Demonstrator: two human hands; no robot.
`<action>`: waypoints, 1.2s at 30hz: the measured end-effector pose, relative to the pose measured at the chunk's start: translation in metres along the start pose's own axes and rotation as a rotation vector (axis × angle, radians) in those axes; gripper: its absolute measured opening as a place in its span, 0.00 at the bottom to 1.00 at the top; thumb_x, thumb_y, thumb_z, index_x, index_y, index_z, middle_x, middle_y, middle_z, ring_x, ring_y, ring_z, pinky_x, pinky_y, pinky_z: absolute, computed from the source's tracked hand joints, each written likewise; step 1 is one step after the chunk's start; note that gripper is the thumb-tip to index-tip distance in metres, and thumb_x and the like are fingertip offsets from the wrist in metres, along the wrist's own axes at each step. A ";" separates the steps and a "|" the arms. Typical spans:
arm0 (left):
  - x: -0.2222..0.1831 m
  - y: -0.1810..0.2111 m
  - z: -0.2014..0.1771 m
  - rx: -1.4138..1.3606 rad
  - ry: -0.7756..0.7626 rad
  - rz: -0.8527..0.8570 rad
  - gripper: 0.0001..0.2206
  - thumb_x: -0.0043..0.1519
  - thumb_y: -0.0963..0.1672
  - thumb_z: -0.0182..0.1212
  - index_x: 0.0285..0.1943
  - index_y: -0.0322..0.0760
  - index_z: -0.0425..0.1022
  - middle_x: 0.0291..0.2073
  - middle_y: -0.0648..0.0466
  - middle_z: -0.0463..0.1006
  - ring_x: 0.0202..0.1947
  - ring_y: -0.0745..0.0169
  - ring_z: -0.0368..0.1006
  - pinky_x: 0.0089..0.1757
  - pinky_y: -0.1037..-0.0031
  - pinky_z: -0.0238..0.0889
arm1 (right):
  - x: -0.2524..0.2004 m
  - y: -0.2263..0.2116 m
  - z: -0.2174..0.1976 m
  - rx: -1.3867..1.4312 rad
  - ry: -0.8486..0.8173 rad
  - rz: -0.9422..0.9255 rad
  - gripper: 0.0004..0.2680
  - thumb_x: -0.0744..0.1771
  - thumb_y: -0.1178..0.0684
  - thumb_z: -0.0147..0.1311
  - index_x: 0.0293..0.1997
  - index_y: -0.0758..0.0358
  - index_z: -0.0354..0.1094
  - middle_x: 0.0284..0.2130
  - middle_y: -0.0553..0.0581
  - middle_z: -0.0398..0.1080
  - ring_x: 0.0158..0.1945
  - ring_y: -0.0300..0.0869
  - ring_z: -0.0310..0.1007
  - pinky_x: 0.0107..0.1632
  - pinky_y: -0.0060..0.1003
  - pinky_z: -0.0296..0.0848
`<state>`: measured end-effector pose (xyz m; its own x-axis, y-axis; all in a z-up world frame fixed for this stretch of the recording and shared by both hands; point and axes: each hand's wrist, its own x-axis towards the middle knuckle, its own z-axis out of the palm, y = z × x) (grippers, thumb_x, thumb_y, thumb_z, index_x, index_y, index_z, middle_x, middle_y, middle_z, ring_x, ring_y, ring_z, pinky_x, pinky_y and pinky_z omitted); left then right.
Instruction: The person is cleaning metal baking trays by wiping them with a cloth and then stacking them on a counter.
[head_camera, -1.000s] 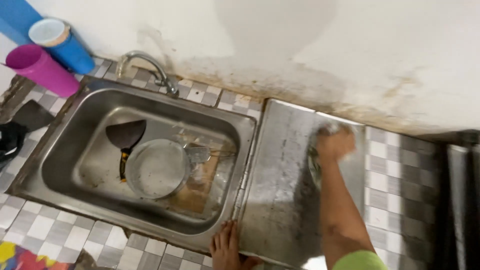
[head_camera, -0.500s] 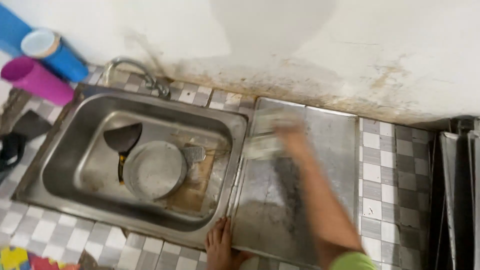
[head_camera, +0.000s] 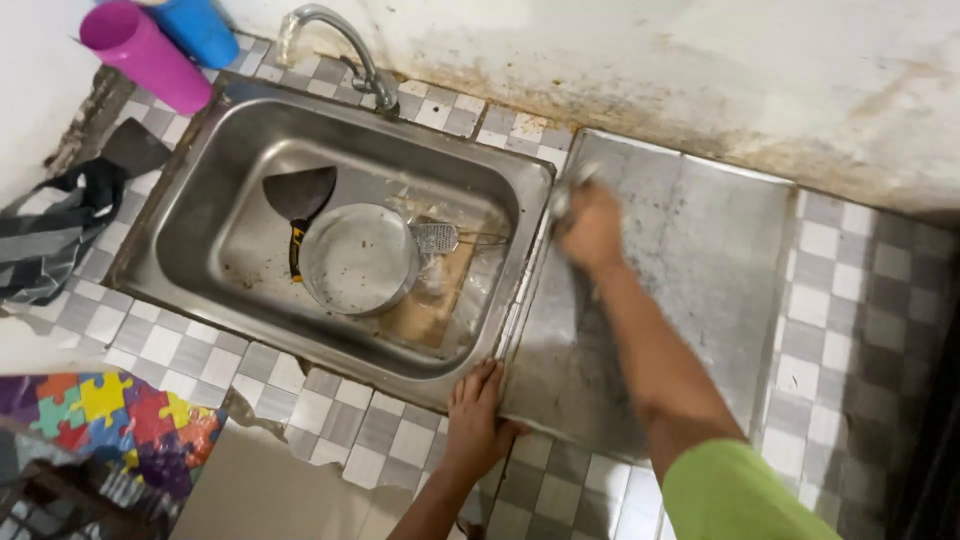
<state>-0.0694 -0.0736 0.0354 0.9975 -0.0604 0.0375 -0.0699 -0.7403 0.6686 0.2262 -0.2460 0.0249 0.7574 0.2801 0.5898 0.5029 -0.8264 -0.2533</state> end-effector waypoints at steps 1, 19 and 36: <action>0.000 -0.004 0.000 0.001 0.027 0.017 0.39 0.45 0.53 0.69 0.63 0.34 0.57 0.58 0.48 0.61 0.59 0.46 0.55 0.51 0.55 0.48 | -0.018 -0.023 -0.009 0.073 -0.031 -0.053 0.15 0.54 0.54 0.52 0.41 0.68 0.66 0.32 0.69 0.65 0.34 0.60 0.64 0.34 0.53 0.64; -0.012 -0.011 -0.004 0.092 0.039 0.098 0.29 0.43 0.55 0.67 0.56 0.57 0.69 0.58 0.51 0.59 0.55 0.44 0.59 0.45 0.55 0.55 | -0.167 -0.112 -0.291 0.324 -0.887 0.339 0.19 0.55 0.60 0.51 0.50 0.54 0.67 0.42 0.64 0.71 0.48 0.62 0.68 0.51 0.53 0.66; 0.006 0.001 0.002 0.204 -0.040 -0.061 0.40 0.44 0.62 0.61 0.64 0.48 0.60 0.63 0.56 0.56 0.56 0.48 0.55 0.49 0.54 0.50 | -0.106 0.153 -0.133 -0.297 -0.165 0.353 0.13 0.57 0.59 0.49 0.43 0.69 0.63 0.31 0.69 0.64 0.30 0.62 0.65 0.31 0.54 0.64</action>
<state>-0.0635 -0.0763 0.0348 0.9989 -0.0349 -0.0308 -0.0146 -0.8635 0.5041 0.1679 -0.4670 0.0257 0.9282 0.0121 0.3718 0.0817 -0.9817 -0.1722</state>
